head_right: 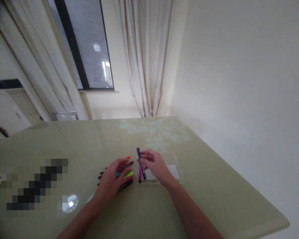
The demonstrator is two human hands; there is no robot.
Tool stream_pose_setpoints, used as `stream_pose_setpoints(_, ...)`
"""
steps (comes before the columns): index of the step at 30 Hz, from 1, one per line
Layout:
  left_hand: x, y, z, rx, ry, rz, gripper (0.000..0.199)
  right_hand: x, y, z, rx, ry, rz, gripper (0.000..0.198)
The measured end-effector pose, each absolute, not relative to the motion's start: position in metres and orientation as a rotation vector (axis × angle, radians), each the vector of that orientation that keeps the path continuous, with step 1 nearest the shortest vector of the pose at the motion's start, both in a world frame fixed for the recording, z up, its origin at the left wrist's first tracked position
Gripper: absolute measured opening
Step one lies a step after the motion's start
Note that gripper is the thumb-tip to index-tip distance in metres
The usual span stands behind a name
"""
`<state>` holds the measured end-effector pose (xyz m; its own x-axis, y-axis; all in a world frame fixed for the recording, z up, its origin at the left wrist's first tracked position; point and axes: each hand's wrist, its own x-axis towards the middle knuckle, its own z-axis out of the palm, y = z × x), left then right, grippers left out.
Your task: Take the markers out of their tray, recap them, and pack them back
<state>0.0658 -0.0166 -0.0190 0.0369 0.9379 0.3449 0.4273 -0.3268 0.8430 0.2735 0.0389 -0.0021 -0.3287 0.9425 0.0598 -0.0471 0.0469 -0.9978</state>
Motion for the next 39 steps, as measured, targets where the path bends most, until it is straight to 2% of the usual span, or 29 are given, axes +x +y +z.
stream_pose_setpoints(2,0.068,-0.021,-0.022,2.209,1.363,1.08,0.025,0.281,0.049,-0.007,-1.072,-1.387,1.375,0.042)
stream_pose_setpoints(4,0.074,-0.024,-0.027,2.485,1.301,0.893,0.035,0.285,0.055,-0.014,-1.158,-1.389,1.373,0.043)
stream_pose_setpoints(6,0.081,-0.025,-0.031,2.597,1.293,0.757,0.041,0.285,0.057,-0.02,-1.217,-1.432,1.361,0.042)
stream_pose_setpoints(10,0.088,-0.025,-0.031,2.646,1.289,0.631,0.036,0.279,0.052,-0.025,-1.309,-1.593,1.209,0.031)
stream_pose_setpoints(18,0.088,-0.029,-0.032,2.735,1.313,0.608,0.037,0.277,0.043,-0.02,-1.431,-1.971,0.72,0.015)
stream_pose_setpoints(22,0.088,-0.03,-0.033,2.798,1.293,0.59,0.041,0.277,0.043,-0.019,-1.481,-2.007,0.713,0.012)
stream_pose_setpoints(31,0.089,-0.031,-0.032,2.791,1.317,0.56,0.031,0.278,0.043,-0.018,-1.432,-2.045,0.695,0.004)
stream_pose_setpoints(39,0.091,-0.032,-0.028,2.679,1.312,0.611,0.028,0.276,0.042,-0.015,-1.505,-2.076,0.639,0.012)
